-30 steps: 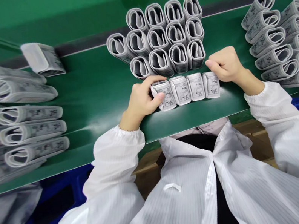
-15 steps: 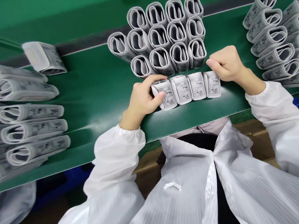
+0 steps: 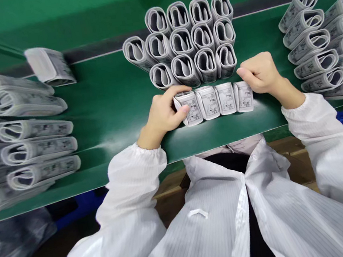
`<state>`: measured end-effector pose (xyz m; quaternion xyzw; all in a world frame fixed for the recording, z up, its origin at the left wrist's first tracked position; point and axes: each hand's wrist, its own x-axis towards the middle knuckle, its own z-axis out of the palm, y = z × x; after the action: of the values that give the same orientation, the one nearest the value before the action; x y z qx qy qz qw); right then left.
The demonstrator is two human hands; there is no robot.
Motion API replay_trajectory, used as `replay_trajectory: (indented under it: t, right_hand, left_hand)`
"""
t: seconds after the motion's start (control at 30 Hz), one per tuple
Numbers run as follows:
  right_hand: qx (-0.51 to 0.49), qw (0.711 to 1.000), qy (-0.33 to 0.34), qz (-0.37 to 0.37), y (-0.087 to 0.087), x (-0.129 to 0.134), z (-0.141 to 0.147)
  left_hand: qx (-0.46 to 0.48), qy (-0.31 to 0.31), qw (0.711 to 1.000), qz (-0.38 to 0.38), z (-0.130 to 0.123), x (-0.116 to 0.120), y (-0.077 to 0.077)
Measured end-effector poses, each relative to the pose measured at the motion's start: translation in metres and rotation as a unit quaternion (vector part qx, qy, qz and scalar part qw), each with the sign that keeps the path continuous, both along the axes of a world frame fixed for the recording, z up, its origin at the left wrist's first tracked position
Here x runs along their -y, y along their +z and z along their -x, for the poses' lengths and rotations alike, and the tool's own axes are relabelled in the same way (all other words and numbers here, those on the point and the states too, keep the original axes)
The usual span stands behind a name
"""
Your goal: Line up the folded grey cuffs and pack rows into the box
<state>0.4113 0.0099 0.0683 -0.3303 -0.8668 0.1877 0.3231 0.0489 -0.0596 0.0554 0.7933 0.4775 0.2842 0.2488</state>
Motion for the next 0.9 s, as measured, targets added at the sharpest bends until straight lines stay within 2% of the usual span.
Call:
replay_trajectory:
  t: [0.2, 0.4, 0.6, 0.77, 0.9]
  right_hand:
    - [-0.014, 1.0, 0.013, 0.014, 0.0003, -0.0006, -0.0009]
    - [-0.051, 0.997, 0.024, -0.046, 0.0003, -0.0012, 0.0013]
    - [0.017, 0.999, -0.007, 0.037, -0.0007, -0.0015, -0.0018]
    - [-0.025, 1.0, 0.013, -0.008, -0.0009, -0.0011, -0.0008]
    - [-0.031, 0.999, 0.016, -0.015, -0.0009, -0.001, 0.0]
  left_hand:
    - [0.001, -0.002, 1.0, 0.001, -0.0001, 0.0003, 0.0001]
    - [0.004, 0.0, 1.0, -0.002, -0.0006, 0.0004, 0.0]
    - [-0.002, -0.008, 1.0, -0.006, 0.001, 0.0, -0.0015]
    - [-0.007, 0.0, 1.0, 0.002, 0.001, 0.0002, -0.0013]
    - [-0.007, 0.001, 1.0, 0.007, 0.0004, 0.0003, -0.0001]
